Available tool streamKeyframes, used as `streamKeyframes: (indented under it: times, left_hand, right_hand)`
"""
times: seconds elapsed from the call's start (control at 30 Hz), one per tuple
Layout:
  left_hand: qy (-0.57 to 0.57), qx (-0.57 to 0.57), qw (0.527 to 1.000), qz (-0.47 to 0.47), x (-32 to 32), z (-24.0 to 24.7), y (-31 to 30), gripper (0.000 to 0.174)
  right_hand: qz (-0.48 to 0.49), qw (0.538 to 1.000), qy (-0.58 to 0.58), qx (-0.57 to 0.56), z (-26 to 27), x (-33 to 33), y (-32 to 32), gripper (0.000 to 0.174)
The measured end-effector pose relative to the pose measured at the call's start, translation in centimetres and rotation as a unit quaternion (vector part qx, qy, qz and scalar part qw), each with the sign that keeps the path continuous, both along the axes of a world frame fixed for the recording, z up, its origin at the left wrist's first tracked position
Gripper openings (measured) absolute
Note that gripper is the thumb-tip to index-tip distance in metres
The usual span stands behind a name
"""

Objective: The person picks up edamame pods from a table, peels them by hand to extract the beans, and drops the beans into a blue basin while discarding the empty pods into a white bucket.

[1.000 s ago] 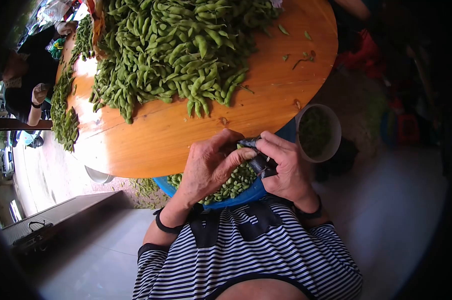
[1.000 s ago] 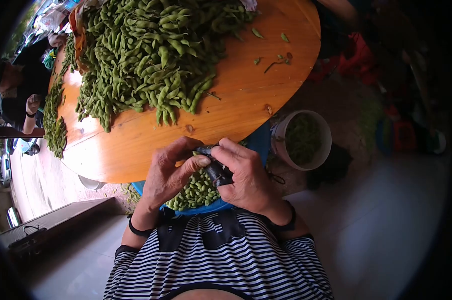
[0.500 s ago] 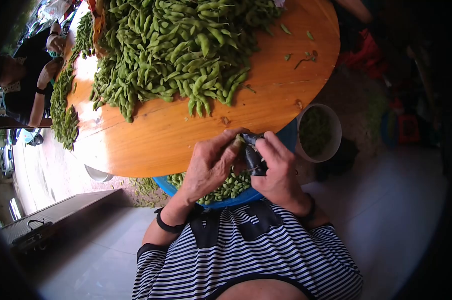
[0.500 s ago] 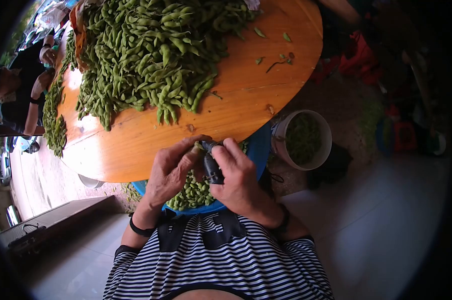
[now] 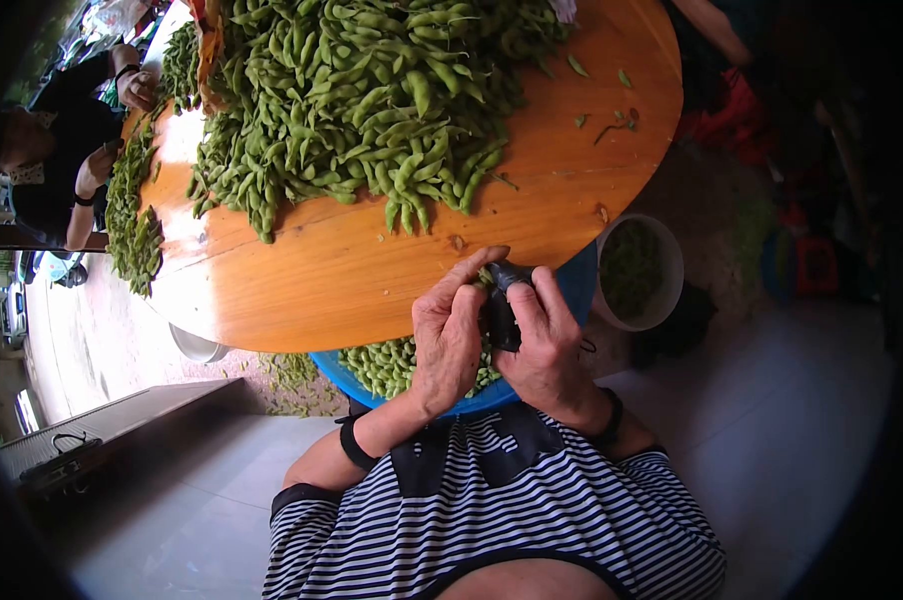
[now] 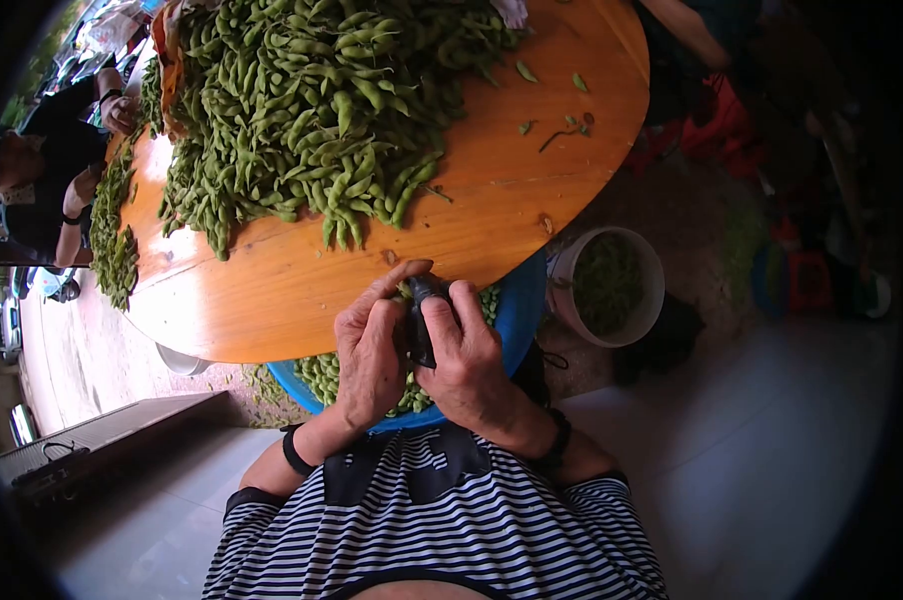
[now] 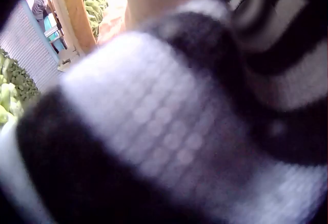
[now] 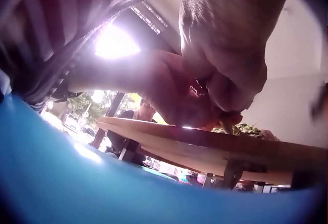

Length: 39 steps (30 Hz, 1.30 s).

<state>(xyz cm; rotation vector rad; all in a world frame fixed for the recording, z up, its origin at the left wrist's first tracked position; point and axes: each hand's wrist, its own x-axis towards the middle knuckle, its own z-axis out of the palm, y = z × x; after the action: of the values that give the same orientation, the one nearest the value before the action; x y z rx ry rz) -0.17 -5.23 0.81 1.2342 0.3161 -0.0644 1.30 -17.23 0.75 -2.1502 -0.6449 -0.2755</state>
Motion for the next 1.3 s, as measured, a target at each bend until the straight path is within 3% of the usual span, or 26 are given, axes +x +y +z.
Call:
streamKeyframes:
  times: [0.1,0.17,0.2,0.37,0.5,0.7,0.93,1.13,1.3]
  left_hand:
    - [0.001,-0.050,0.999,-0.013,0.4,-0.4,0.0,0.034]
    - [-0.006,-0.078,0.997,-0.016,0.7,-0.5,-0.2,0.035]
    - [0.008,-0.113,0.994,-0.012,0.8,-0.4,-0.3,0.034]
    - [0.044,-0.160,0.986,-0.026,0.6,-0.5,0.3,0.034]
    - [0.014,-0.112,0.992,-0.054,0.4,-0.5,0.5,0.035]
    - [-0.005,-0.095,0.993,-0.069,0.4,-0.8,1.0,0.037]
    - [0.021,-0.170,0.983,-0.061,0.5,-0.6,1.3,0.033]
    - [0.051,-0.211,0.976,-0.025,0.8,-0.4,1.1,0.027]
    - [0.028,-0.175,0.984,-0.021,0.7,-0.8,0.4,0.027]
  right_hand:
    - [-0.020,1.000,-0.017,0.011,-0.4,0.2,-0.1,0.048]
    - [-0.005,1.000,-0.020,-0.018,-0.7,0.3,-0.4,0.065]
    - [-0.006,1.000,-0.021,-0.018,-0.6,0.3,-0.5,0.065]
    - [-0.035,0.999,0.032,0.025,-0.6,0.6,-0.7,0.045]
    - [-0.036,0.997,0.037,0.053,0.0,1.6,-1.0,0.031]
    - [-0.037,0.997,0.041,0.056,0.5,1.7,-0.8,0.028]
    - [-0.020,0.996,0.071,0.045,0.4,1.3,-0.9,0.031]
    - [-0.020,1.000,-0.020,0.007,0.0,0.7,-0.2,0.037]
    - [-0.033,0.999,-0.018,0.019,-0.6,0.9,-0.4,0.042]
